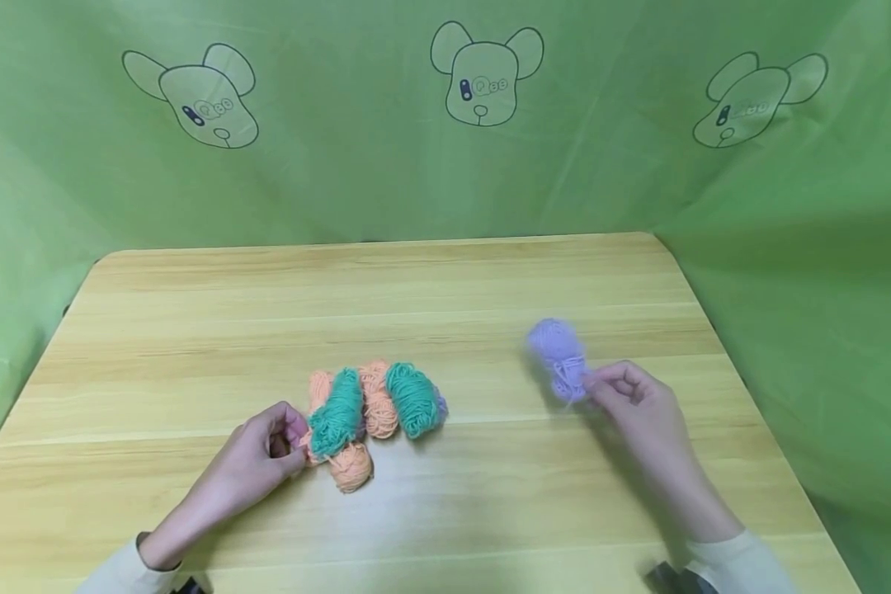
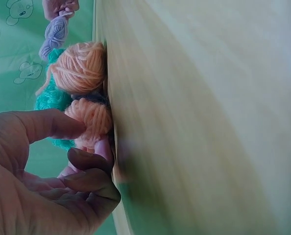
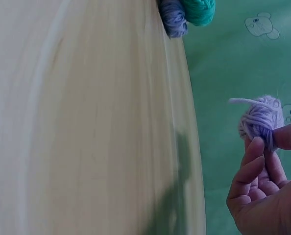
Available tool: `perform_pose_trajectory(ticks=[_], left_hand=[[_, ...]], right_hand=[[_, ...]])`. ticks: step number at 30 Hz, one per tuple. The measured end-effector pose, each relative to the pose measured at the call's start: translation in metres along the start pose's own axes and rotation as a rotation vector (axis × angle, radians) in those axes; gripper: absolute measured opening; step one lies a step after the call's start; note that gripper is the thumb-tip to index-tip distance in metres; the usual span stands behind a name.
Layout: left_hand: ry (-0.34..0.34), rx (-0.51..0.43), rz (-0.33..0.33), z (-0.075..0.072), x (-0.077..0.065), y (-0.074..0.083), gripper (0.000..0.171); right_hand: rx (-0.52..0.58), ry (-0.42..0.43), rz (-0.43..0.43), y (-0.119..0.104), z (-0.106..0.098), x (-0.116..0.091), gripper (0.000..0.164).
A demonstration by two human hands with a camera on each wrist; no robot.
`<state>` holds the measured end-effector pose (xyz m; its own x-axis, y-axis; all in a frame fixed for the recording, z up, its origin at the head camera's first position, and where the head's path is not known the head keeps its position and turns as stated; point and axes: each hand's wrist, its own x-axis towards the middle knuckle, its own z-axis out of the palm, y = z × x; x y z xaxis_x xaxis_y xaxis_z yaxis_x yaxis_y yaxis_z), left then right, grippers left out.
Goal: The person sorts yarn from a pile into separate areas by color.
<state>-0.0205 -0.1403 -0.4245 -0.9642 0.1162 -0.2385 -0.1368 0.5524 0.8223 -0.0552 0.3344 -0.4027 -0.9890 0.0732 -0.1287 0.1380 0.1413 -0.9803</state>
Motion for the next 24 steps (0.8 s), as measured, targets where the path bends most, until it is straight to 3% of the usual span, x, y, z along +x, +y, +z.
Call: perform_pose_trajectory(ticks=[17,24], left_hand=[[0.001,-0.004,0.037,0.003,0.0,-0.002,0.028],[0.004,-0.021,0.026,0.0,0.001,0.0,0.029]], right_hand=[[0.06,0.041,0.094,0.02,-0.039,0.003,0.006],[0.031,0.081,0.138,0.026,-0.047,0.004,0.008]])
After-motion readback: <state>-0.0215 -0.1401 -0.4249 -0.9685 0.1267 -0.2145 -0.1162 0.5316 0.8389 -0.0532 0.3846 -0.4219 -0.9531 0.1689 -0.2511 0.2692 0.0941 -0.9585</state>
